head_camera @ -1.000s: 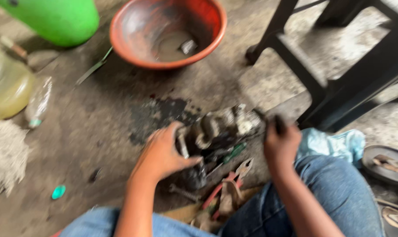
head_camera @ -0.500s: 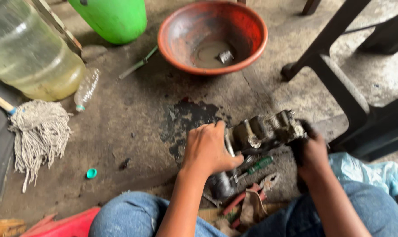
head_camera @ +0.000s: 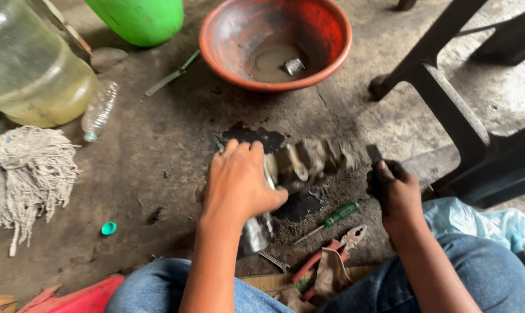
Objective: The person scrubs a dirty mechanical part, likely a starter motor, with a wire brush while sitting on a stool. They rotate the part to clean various surfaces, including the internal components, and use a rag to wipe away debris.
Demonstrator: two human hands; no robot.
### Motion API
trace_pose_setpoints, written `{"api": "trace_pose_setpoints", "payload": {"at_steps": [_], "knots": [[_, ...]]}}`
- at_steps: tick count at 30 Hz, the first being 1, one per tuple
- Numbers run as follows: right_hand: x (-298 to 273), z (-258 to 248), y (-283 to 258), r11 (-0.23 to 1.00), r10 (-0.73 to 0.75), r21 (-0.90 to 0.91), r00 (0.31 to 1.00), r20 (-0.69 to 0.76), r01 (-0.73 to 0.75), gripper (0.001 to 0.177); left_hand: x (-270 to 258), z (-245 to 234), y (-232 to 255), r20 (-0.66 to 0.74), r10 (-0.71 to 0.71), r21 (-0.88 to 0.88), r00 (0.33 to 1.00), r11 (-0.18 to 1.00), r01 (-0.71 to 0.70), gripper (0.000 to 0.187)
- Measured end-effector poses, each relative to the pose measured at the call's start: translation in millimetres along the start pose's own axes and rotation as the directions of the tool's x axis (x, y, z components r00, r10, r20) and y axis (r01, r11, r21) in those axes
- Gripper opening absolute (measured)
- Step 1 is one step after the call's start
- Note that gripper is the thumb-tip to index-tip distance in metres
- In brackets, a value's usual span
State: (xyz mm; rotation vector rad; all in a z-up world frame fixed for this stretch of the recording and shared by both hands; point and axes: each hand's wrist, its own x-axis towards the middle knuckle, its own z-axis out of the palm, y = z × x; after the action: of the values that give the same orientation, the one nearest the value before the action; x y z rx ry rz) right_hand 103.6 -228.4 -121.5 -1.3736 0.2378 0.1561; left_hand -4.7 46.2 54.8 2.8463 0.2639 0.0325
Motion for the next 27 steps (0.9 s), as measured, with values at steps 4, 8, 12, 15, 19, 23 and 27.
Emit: {"api": "trace_pose_setpoints", "payload": {"at_steps": [4, 8, 12, 15, 19, 23, 27], "knots": [[-4, 6, -7, 0.997, -0.066, -0.034, 0.998, 0.016, 0.066, 0.022, 19, 12, 6, -0.032, 0.051, -0.019, 0.998, 0.999, -0.051, 0.063], [-11, 9, -12, 0.98, -0.198, 0.016, 0.98, 0.032, 0.197, 0.019, 22, 18, 13, -0.049, 0.081, -0.021, 0.995, 0.996, -0.082, 0.063], [-23, 16, -29, 0.864, -0.484, -0.145, 0.875, 0.018, 0.482, 0.017, 18, 20, 15, -0.086, 0.111, -0.038, 0.99, 0.993, -0.115, 0.061], [-44, 30, -43, 0.645, -0.688, -0.298, 0.705, 0.176, 0.704, 0.015, 15, 25, 14, -0.114, 0.14, -0.021, 0.984, 0.99, -0.143, 0.062], [-57, 45, -54, 0.267, -0.691, -0.508, 0.53, 0.492, 0.819, 0.013, 13, 34, 11, -0.207, 0.202, -0.005, 0.957, 0.978, -0.208, 0.064], [-59, 60, -54, 0.156, -0.697, -0.53, 0.473, 0.539, 0.833, 0.016, 9, 33, 8, -0.321, 0.241, 0.103, 0.916, 0.97, -0.219, 0.078], [-49, 67, -58, 0.172, -0.674, -0.527, 0.489, 0.554, 0.832, 0.014, -2, 32, 3, -0.445, 0.106, 0.152, 0.889, 0.987, -0.042, 0.092]]}}
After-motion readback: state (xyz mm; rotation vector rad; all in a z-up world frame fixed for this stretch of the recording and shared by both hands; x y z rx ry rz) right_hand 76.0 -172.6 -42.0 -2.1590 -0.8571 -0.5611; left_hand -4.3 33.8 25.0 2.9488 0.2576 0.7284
